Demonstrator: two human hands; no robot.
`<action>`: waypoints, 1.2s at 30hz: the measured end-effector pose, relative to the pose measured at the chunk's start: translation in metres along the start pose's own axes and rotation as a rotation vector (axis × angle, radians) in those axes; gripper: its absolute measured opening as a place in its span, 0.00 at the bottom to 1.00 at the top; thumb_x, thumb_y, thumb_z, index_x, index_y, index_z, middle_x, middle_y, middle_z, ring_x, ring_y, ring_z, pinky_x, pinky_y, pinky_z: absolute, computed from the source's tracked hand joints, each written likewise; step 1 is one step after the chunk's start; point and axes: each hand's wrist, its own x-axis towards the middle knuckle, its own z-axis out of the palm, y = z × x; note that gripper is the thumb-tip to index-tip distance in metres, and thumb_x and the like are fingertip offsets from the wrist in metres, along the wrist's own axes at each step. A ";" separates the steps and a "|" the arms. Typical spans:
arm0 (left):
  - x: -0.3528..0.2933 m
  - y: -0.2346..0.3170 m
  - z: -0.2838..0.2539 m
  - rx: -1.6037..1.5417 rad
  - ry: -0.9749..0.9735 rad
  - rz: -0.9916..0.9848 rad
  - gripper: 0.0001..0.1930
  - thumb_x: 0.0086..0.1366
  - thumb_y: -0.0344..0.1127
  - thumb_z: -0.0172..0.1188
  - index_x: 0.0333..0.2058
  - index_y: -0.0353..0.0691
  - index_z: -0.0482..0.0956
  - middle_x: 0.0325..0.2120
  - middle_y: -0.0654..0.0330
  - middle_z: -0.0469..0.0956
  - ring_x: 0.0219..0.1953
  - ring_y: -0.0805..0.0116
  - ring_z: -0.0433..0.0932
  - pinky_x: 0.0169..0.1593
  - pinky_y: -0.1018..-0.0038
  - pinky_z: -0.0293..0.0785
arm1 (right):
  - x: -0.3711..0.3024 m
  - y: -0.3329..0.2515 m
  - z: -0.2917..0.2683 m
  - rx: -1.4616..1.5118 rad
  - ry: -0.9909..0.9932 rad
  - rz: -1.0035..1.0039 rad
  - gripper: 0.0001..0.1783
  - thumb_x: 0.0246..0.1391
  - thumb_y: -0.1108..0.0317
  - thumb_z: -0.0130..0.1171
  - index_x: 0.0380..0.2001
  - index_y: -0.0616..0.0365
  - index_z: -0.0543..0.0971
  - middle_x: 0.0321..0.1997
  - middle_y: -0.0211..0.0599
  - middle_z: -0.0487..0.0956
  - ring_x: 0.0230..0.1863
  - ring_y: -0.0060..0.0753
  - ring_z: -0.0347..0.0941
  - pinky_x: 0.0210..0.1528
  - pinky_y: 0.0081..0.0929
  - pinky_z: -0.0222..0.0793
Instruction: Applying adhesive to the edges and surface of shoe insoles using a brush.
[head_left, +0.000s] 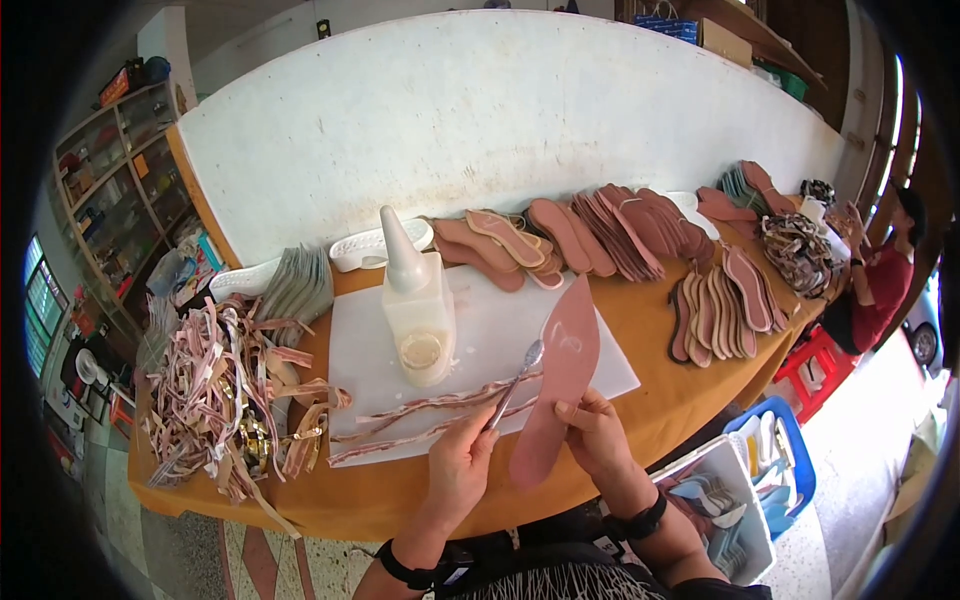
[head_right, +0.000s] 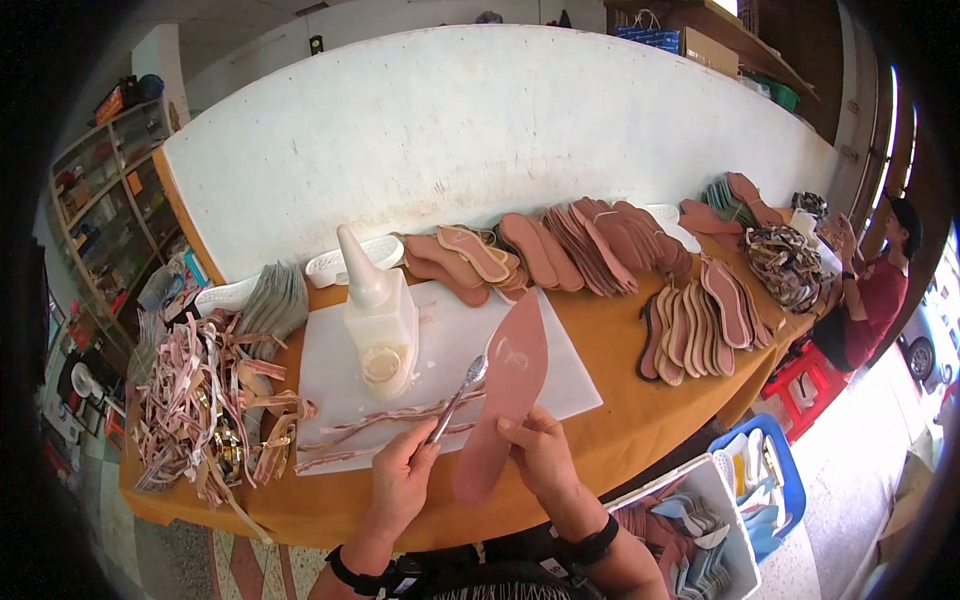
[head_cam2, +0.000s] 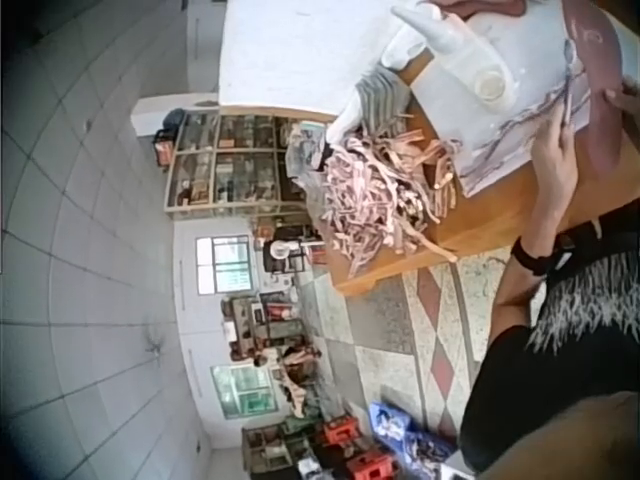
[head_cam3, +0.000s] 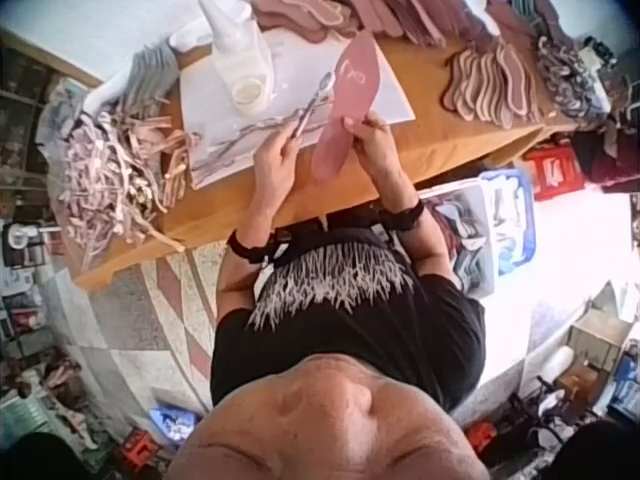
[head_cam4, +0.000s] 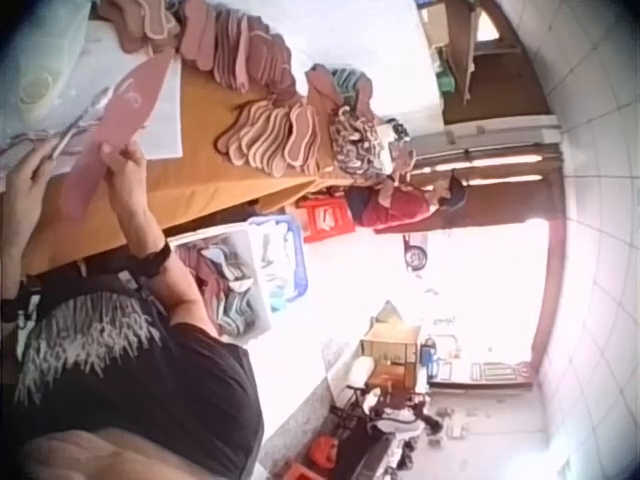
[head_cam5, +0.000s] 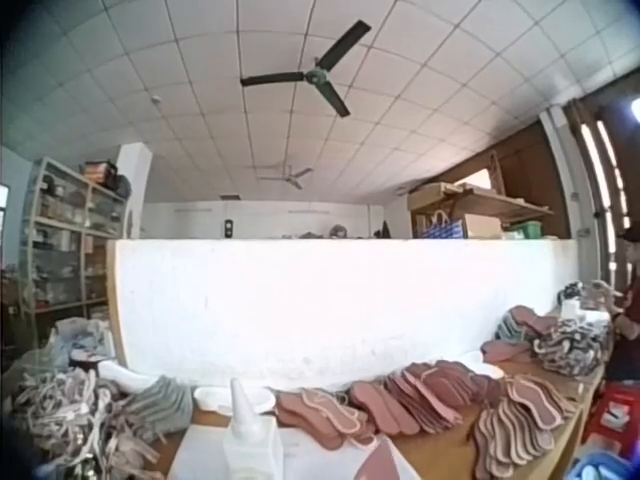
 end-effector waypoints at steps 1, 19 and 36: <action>-0.001 0.000 0.001 0.009 0.001 0.020 0.14 0.56 0.24 0.54 0.43 0.36 0.72 0.31 0.51 0.75 0.30 0.59 0.75 0.34 0.72 0.70 | 0.001 0.000 0.000 0.001 0.035 0.003 0.13 0.49 0.78 0.51 0.40 0.58 0.73 0.36 0.30 0.75 0.37 0.26 0.72 0.41 0.24 0.68; -0.020 0.008 -0.003 0.062 -0.076 0.006 0.14 0.55 0.25 0.55 0.42 0.38 0.73 0.22 0.55 0.71 0.21 0.64 0.69 0.26 0.73 0.67 | 0.014 -0.010 -0.009 0.042 0.029 -0.086 0.13 0.50 0.77 0.50 0.42 0.59 0.73 0.37 0.31 0.75 0.38 0.26 0.71 0.41 0.24 0.68; -0.036 -0.001 -0.021 0.097 -0.042 0.001 0.14 0.56 0.25 0.55 0.43 0.36 0.73 0.23 0.54 0.72 0.23 0.63 0.71 0.27 0.74 0.68 | 0.038 -0.021 -0.007 0.042 0.138 -0.138 0.12 0.53 0.74 0.49 0.42 0.56 0.72 0.38 0.28 0.75 0.37 0.25 0.71 0.41 0.25 0.66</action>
